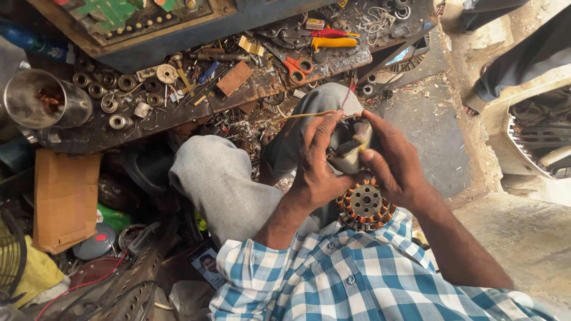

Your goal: The person sits on the floor in a workshop and repairs a circular copper-wound electrical component. They use pliers to strip and adjust wires, then use a small wooden block to press or secure parts of the winding. The person also handles a separate cylindrical motor component, inspecting its wires and connections.

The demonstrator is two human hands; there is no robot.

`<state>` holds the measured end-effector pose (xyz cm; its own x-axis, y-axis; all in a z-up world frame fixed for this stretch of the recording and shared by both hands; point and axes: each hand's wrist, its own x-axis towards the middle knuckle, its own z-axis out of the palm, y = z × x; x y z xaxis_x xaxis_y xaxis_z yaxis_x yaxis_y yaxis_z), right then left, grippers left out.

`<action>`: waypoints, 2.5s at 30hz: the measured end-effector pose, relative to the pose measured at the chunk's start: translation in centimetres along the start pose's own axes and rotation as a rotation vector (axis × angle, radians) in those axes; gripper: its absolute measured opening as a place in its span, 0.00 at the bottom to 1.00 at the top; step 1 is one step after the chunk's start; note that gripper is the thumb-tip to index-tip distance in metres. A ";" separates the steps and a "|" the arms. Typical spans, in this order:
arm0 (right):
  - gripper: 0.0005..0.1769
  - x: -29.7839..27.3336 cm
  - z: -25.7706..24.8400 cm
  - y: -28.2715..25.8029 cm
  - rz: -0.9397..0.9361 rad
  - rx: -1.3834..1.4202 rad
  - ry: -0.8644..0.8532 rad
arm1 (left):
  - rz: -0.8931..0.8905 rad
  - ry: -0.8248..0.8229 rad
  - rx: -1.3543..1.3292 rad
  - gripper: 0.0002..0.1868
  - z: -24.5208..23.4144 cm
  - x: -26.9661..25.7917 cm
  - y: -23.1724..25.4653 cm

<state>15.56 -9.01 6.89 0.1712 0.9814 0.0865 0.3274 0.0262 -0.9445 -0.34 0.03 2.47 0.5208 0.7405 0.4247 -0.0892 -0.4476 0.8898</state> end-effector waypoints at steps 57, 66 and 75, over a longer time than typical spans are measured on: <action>0.30 -0.5 -3.4 -0.4 -0.214 0.096 0.122 | -0.214 -0.057 -0.573 0.56 0.5 -0.9 -0.9; 0.20 0.4 -1.8 -1.2 -0.310 -0.237 0.111 | -0.577 0.006 -1.438 0.46 0.1 -1.4 -1.0; 0.15 0.3 0.8 -1.3 -0.285 -0.278 0.270 | -0.516 0.226 -1.200 0.32 1.2 -1.5 -2.1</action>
<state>14.41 -8.58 7.87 0.2612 0.8573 0.4436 0.6265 0.1990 -0.7536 0.07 -0.70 -0.21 0.5801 0.8095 -0.0904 -0.6758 0.5403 0.5014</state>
